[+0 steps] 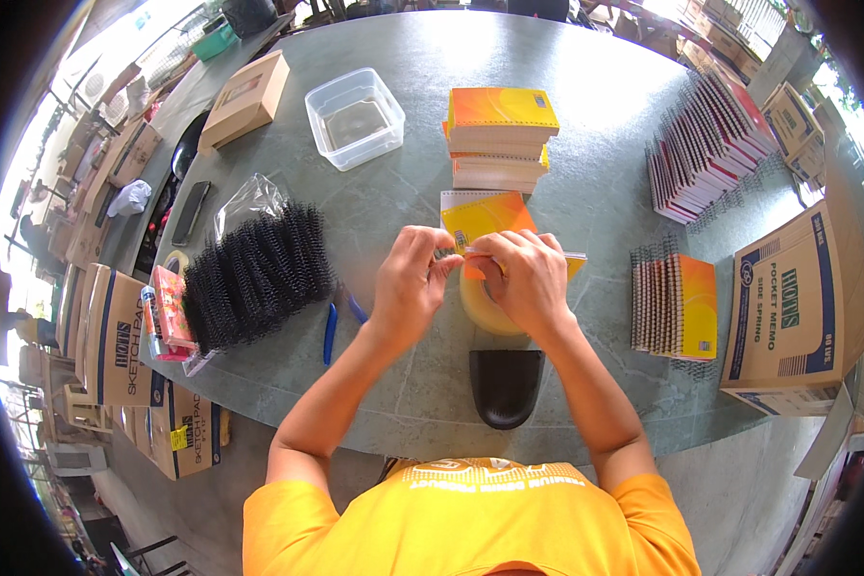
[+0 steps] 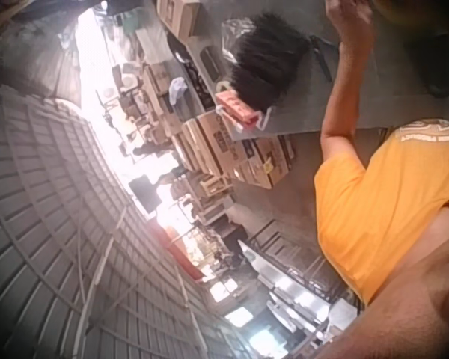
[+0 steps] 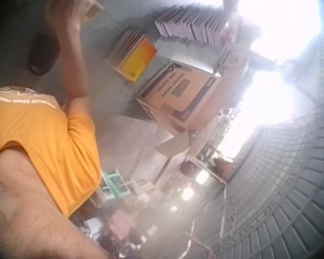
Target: The person binds a notebook by inserting a spiral wire coil through the punched holes along the edge, then uses a small black foam block to press against the wire to secure it.
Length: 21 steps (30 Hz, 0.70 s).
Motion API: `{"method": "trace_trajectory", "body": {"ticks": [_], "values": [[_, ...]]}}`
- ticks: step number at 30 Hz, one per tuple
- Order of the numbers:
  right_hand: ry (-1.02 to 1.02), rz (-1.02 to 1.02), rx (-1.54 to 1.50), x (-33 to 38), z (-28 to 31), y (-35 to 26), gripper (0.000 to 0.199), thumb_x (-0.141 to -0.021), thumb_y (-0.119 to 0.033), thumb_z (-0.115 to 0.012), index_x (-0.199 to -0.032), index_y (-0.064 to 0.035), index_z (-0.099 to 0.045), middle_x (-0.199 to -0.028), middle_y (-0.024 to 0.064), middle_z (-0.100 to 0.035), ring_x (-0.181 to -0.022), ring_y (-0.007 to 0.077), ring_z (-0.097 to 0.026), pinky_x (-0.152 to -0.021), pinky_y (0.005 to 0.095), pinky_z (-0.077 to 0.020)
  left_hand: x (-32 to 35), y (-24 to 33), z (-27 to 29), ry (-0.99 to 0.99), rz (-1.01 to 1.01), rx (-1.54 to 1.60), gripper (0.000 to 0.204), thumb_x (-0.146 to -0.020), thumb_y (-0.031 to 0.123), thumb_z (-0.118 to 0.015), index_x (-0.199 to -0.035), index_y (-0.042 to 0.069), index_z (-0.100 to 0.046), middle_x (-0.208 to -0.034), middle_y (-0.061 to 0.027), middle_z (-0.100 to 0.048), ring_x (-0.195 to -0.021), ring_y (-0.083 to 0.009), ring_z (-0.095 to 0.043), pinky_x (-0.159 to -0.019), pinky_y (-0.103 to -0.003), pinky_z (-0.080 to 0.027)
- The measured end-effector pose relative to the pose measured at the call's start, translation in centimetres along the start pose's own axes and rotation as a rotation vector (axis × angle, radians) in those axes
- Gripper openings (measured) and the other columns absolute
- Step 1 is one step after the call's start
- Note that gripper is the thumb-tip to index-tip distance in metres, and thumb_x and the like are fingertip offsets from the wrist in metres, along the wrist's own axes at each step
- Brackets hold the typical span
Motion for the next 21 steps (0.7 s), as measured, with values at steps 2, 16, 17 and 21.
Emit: {"method": "trace_trajectory", "body": {"ticks": [2,16,17,21], "values": [[-0.032,0.013,-0.012,0.2,-0.1,0.0,0.008,-0.077,-0.02,-0.064,-0.081,-0.0129,-0.064,-0.08,0.0023,-0.066,-0.073,0.0214,-0.061,-0.069,0.0351,-0.0418,-0.1,-0.8,-0.4,-0.123,0.152,0.121,0.019,-0.085,0.009,-0.063,-0.103,0.004,-0.061,-0.069,-0.0062,-0.06,-0.06,-0.0109,-0.054,-0.057,-0.024,-0.046],[-0.225,-0.007,-0.029,-0.1,-0.1,0.5,0.03,-0.073,-0.004,-0.056,-0.102,-0.0078,-0.065,-0.09,0.0111,-0.067,-0.084,0.0281,-0.064,-0.072,0.0389,-0.0471,1.2,-1.3,-0.7,-0.261,0.281,0.173,0.021,-0.085,0.013,-0.065,-0.101,-0.001,-0.06,-0.08,-0.0103,-0.068,-0.068,-0.0121,-0.061,-0.063,-0.026,-0.048],[-0.226,-0.014,-0.059,-0.1,-0.1,0.6,0.029,-0.073,-0.004,-0.056,-0.1,-0.0079,-0.065,-0.089,0.0111,-0.067,-0.084,0.0284,-0.064,-0.072,0.0392,-0.0472,1.2,-1.2,-0.9,-0.261,0.27,0.164,0.02,-0.086,0.014,-0.065,-0.099,0.0,-0.062,-0.078,-0.0088,-0.068,-0.069,-0.01,-0.061,-0.062,-0.025,-0.048],[-0.204,-0.022,-0.086,-0.2,-0.1,0.5,0.023,-0.073,-0.004,-0.057,-0.094,-0.0084,-0.066,-0.085,0.0104,-0.068,-0.082,0.0289,-0.064,-0.072,0.0395,-0.0473,0.9,-1.0,-1.0,-0.237,0.225,0.084,0.019,-0.088,0.017,-0.062,-0.096,0.0,-0.063,-0.074,-0.0063,-0.066,-0.064,-0.007,-0.059,-0.059,-0.023,-0.048]]}}
Point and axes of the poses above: each hand's wrist, its own x-axis away from the middle knuckle, its own z-axis out of the back of the hand, y = z × x, the point moved 8 cm from there along -x, towards the middle knuckle
